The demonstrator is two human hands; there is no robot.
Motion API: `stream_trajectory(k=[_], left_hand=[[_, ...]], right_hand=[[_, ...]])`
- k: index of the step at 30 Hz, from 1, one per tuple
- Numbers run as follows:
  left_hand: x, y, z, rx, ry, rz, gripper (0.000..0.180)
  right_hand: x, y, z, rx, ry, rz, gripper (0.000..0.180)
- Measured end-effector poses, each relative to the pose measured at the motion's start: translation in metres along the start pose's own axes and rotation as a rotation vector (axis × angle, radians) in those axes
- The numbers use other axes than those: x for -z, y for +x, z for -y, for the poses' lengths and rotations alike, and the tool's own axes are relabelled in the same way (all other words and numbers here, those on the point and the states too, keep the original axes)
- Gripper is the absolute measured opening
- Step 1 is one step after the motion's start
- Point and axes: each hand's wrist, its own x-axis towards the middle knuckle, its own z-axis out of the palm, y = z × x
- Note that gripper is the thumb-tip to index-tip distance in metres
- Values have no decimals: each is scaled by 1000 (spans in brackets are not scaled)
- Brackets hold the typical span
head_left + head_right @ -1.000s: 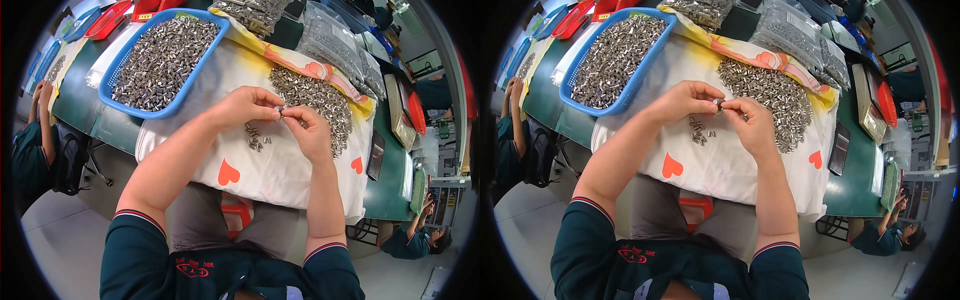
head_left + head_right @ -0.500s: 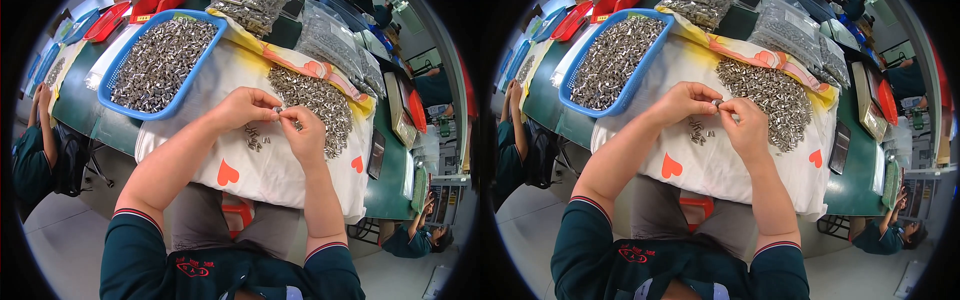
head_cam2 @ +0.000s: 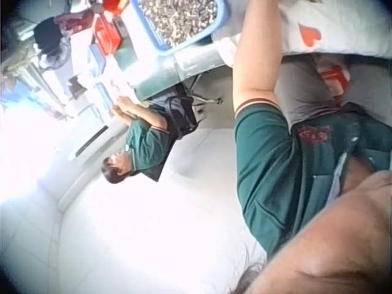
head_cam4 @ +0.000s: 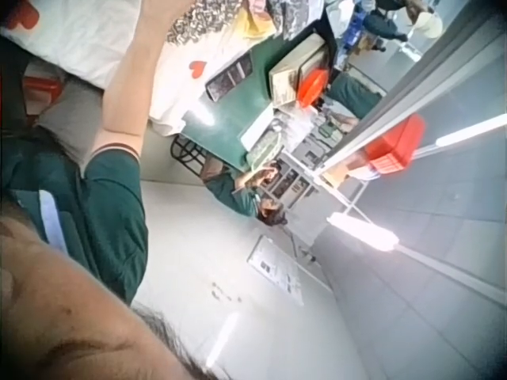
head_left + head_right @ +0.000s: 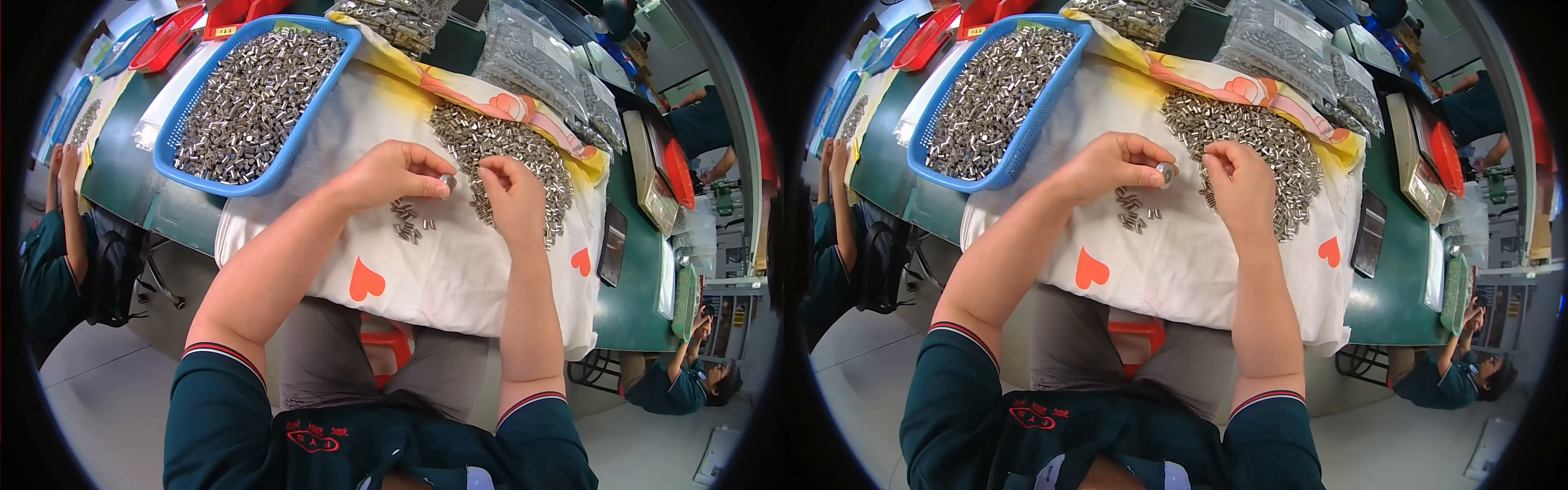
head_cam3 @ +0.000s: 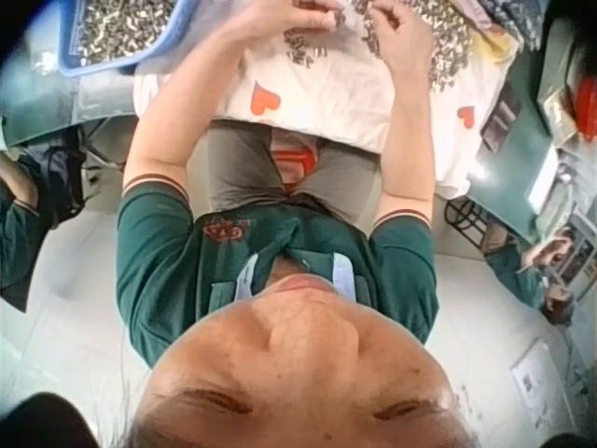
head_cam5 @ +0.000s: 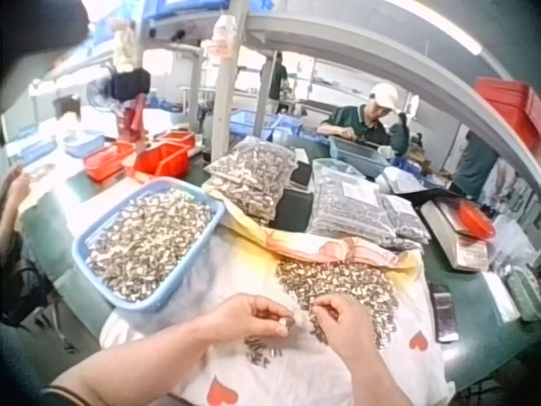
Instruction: Sorting and inspecting small metal hardware components by hand at a factory workbench.
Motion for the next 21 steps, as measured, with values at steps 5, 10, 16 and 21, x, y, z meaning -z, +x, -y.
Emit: stream_trajectory(k=[5, 10, 16, 21], left_hand=[[0, 1, 0, -17, -30, 5, 27], [1, 1, -1, -7, -18, 2, 27], [1, 0, -2, -16, -30, -30, 28], [1, 0, 0, -38, -98, -54, 28]], right_hand=[[-16, 3, -6, 287, -337, -26, 8], [-18, 1, -5, 263, -465, 13, 4], [-13, -3, 9, 63, 11, 83, 6], [-9, -8, 15, 51, 301, 194, 9]])
